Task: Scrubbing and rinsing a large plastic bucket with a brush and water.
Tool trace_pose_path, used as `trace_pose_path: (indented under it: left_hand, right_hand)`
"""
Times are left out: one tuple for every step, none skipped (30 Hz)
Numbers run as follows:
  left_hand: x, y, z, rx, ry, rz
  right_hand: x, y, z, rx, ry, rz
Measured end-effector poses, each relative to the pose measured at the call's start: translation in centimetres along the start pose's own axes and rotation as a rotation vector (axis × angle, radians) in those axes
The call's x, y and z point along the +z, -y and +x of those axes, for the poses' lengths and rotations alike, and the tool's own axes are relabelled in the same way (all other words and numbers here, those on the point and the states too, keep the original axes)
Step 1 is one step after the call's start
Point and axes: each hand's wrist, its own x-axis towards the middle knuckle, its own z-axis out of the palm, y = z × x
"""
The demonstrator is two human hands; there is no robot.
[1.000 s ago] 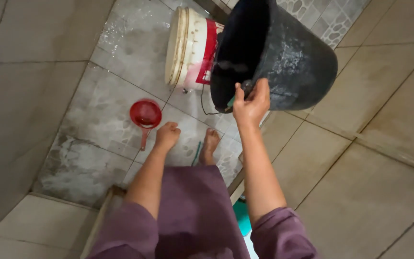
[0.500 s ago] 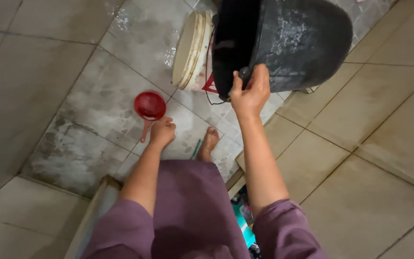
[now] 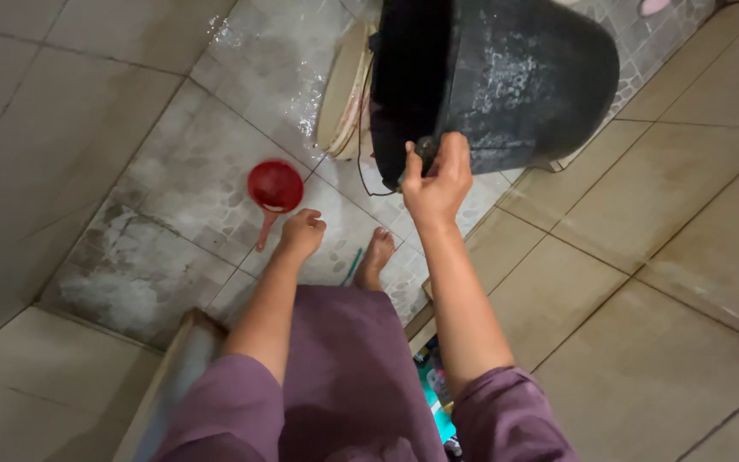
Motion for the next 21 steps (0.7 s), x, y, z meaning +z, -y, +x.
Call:
trace_pose_path:
  left_hand:
    - [-0.3,-0.2,-0.3,-0.002,0.001,-0.003]
    - [-0.6,-0.5,-0.5,-0.040,0.013,0.006]
    - [-1.1,-0.8,-0.7,-0.080,0.024,0.014]
    - [-0.9,-0.4,-0.7,-0.082,0.023,0.012]
    - [-0.8,0.2,-0.6,-0.071,0.008,0.014]
    - [-0.6,0.7,-0.6,-0.060,-0.007,0.016]
    - [-0.5,1.1,-0.6,-0.064,-0.008,0.015]
    - [-0.5,1.5,-0.6,-0.048,-0.014,0.013]
    - [-0.4,1.7,-0.4,-0.030,-0.020,0.011]
    - [-0.6,1.4,-0.4,-0.030,-0.020,0.010]
    - [-0.9,1.1,-0.6,-0.050,-0.003,0.009]
    - [-1.1,0.7,-0.7,-0.069,0.015,0.007]
    - [-1.2,0.5,-0.9,-0.069,0.016,0.008]
    - [-1.3,0.2,-1.0,-0.077,0.019,-0.008]
    - [-1.3,-0.1,-1.1,-0.083,0.022,-0.024]
    - [-1.3,-0.1,-1.1,-0.081,0.024,-0.022]
    - [-1.2,-0.1,-1.0,-0.077,0.029,-0.024]
    - [-1.2,0.0,-1.0,-0.074,0.033,-0.025]
    - [-1.1,0.0,-0.9,-0.073,0.035,-0.020]
    - [-0.9,0.0,-0.9,-0.086,0.049,-0.032]
    - [-0.7,0.0,-0.7,-0.097,0.064,-0.045]
  right_hand:
    - [0.1,0.1,0.0,-0.001,0.003,-0.002]
    - [0.2,0.2,0.0,-0.005,0.006,-0.009]
    - [0.4,0.3,0.0,-0.010,0.010,-0.014]
    - [0.6,0.1,0.2,-0.012,0.013,-0.014]
    - [0.8,0.0,0.4,-0.035,0.004,-0.029]
    - [1.0,-0.2,0.5,-0.057,-0.005,-0.043]
    - [1.1,-0.3,0.6,-0.058,-0.001,-0.041]
    - [1.2,-0.4,0.7,-0.070,-0.009,-0.052]
    - [1.3,-0.6,0.9,-0.082,-0.020,-0.064]
    - [1.3,-0.6,1.1,-0.082,-0.019,-0.064]
    - [1.4,-0.7,1.1,-0.078,-0.022,-0.068]
    - [1.3,-0.8,1.2,-0.073,-0.024,-0.073]
    - [1.2,-0.9,1.2,-0.071,-0.024,-0.074]
    - [0.9,-1.0,1.2,-0.077,-0.037,-0.080]
    - [0.7,-1.2,1.3,-0.083,-0.052,-0.087]
    - [0.3,-1.5,1.3,-0.082,-0.054,-0.089]
    - [-0.1,-1.8,1.3,-0.072,-0.074,-0.087]
    - [-0.4,-2.1,1.2,-0.063,-0.093,-0.086]
    - [-0.9,-2.6,1.0,-0.058,-0.095,-0.086]
    - [-1.5,-3.3,0.8,-0.015,-0.116,-0.072]
    - [-2.0,-3.9,0.6,0.027,-0.139,-0.059]
